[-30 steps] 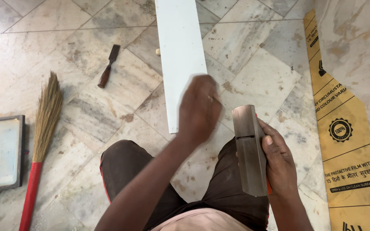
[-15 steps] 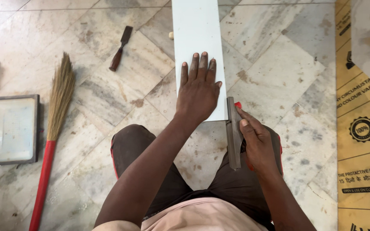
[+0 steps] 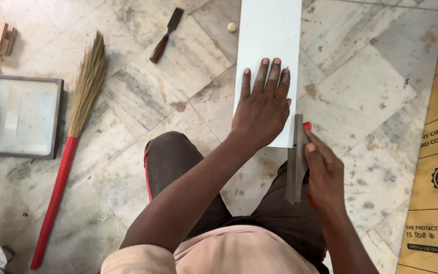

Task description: The person smooths a long white rectangular board using a metal scraper. They hold the board with one hand and scrape along its length with the other, occasionally adjusting the board's position.

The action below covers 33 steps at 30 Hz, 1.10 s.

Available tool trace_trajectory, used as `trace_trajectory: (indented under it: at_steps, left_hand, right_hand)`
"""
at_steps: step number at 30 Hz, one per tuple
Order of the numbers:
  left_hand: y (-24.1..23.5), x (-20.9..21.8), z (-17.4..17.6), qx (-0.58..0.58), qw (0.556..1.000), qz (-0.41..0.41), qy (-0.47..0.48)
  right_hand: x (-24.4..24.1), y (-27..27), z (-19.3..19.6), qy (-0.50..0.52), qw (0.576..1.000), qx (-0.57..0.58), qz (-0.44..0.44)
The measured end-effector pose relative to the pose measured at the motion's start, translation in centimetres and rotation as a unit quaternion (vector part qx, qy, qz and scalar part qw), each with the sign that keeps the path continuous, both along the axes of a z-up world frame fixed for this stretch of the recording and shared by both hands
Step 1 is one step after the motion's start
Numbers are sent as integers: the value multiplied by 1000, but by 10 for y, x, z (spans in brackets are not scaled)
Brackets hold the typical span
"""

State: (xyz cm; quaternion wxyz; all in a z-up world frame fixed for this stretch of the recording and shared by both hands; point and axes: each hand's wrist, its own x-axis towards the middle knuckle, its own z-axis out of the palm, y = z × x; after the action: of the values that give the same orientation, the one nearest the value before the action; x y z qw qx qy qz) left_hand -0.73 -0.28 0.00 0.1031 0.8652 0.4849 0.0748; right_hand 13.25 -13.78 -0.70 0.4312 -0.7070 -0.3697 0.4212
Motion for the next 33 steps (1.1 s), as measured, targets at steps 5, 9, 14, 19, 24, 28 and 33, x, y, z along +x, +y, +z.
trace_trajectory:
  at_steps: [5,9,14,19,24,28,33]
  left_hand:
    - [1,0,1,0,1000,-9,16]
    - [1,-1,1,8,1000,-6,-9]
    - [2,-1,0,7,1000,-1,-15]
    - [2,-2,-1,9,999,4,-32]
    - [2,-1,-5,1,999,3,-35]
    - [5,1,-5,-2,1000,2,-17]
    - [3,-1,-3,7,999,-3,-34]
  right_hand:
    - [2,19,2,-14,1000,15,9]
    - [13,55,-3,-67,994,74,44]
    - [25,129,-10,97,992,80,27]
    - [23,119,-7,86,990,100,51]
    - [5,19,3,-67,997,2,34]
    - [-2,0,3,12,1000,0,-1]
    - [12,64,-3,-56,995,63,46]
